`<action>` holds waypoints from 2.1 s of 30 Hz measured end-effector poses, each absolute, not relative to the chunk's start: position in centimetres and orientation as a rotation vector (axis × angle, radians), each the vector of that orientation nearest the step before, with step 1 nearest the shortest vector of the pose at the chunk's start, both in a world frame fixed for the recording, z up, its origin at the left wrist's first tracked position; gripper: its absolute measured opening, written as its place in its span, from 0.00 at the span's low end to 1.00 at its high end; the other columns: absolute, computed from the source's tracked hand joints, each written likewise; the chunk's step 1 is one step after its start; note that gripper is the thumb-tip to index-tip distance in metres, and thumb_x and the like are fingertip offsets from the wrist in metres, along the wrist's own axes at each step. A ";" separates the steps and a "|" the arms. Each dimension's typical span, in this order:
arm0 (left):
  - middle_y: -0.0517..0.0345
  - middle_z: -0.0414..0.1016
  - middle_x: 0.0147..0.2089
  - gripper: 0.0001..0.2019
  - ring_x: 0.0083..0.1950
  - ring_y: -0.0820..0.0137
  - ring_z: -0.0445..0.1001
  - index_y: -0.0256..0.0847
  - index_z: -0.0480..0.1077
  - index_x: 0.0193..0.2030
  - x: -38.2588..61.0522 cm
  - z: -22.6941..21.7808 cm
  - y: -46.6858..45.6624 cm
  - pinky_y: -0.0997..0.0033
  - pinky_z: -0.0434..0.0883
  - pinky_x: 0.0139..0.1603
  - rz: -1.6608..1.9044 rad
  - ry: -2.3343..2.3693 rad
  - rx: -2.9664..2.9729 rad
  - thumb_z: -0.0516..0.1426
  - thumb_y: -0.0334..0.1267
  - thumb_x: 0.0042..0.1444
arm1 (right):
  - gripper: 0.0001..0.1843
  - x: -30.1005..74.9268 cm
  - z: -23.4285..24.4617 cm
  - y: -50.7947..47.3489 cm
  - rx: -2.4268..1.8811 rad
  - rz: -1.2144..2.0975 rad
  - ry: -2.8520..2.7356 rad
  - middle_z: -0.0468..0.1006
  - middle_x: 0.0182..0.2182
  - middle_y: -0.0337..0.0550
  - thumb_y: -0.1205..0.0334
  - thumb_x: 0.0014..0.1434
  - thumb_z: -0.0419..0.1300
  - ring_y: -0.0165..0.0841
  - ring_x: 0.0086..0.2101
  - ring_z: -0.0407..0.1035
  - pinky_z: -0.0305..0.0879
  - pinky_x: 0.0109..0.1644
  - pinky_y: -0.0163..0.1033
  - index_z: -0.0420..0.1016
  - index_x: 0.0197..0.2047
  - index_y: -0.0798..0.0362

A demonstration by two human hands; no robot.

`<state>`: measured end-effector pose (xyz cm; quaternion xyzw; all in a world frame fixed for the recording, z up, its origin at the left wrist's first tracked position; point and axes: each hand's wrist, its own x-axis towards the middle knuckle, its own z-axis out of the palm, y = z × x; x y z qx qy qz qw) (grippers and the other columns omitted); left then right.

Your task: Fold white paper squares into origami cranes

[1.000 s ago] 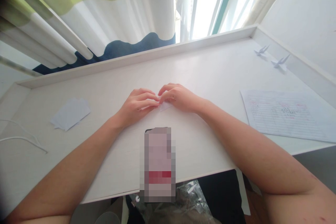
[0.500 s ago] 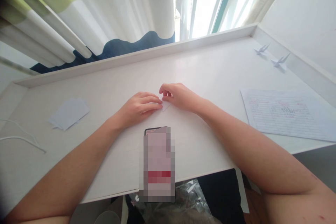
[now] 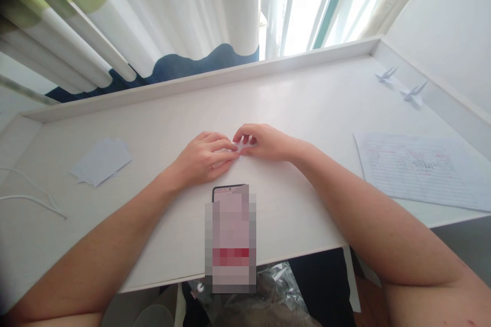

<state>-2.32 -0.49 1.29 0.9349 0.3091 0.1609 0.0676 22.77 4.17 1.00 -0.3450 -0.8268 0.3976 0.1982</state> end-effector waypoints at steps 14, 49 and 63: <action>0.55 0.85 0.49 0.03 0.54 0.59 0.80 0.47 0.84 0.40 -0.1 -0.2 -1.3 0.50 0.78 0.61 0.836 1.247 2.120 0.66 0.35 0.63 | 0.15 22.9 1.2 4.2 -1.014 1.170 -2.290 0.85 0.48 0.48 0.53 0.60 0.68 0.41 0.45 0.77 0.74 0.48 0.48 0.84 0.48 0.49; 0.55 0.82 0.52 0.06 0.57 0.57 0.72 0.53 0.87 0.47 0.0 0.6 -2.3 0.51 0.71 0.62 0.677 1.512 2.399 0.69 0.45 0.64 | 0.10 23.0 1.7 4.2 -1.037 1.142 -2.252 0.78 0.47 0.48 0.59 0.57 0.71 0.38 0.42 0.77 0.78 0.48 0.47 0.81 0.42 0.51; 0.56 0.85 0.51 0.10 0.57 0.56 0.76 0.52 0.87 0.49 0.2 1.4 -2.8 0.51 0.69 0.60 0.560 1.624 2.433 0.69 0.49 0.65 | 0.05 20.7 0.8 3.8 -1.226 1.005 -2.074 0.79 0.36 0.43 0.69 0.56 0.68 0.31 0.31 0.71 0.68 0.39 0.40 0.82 0.30 0.53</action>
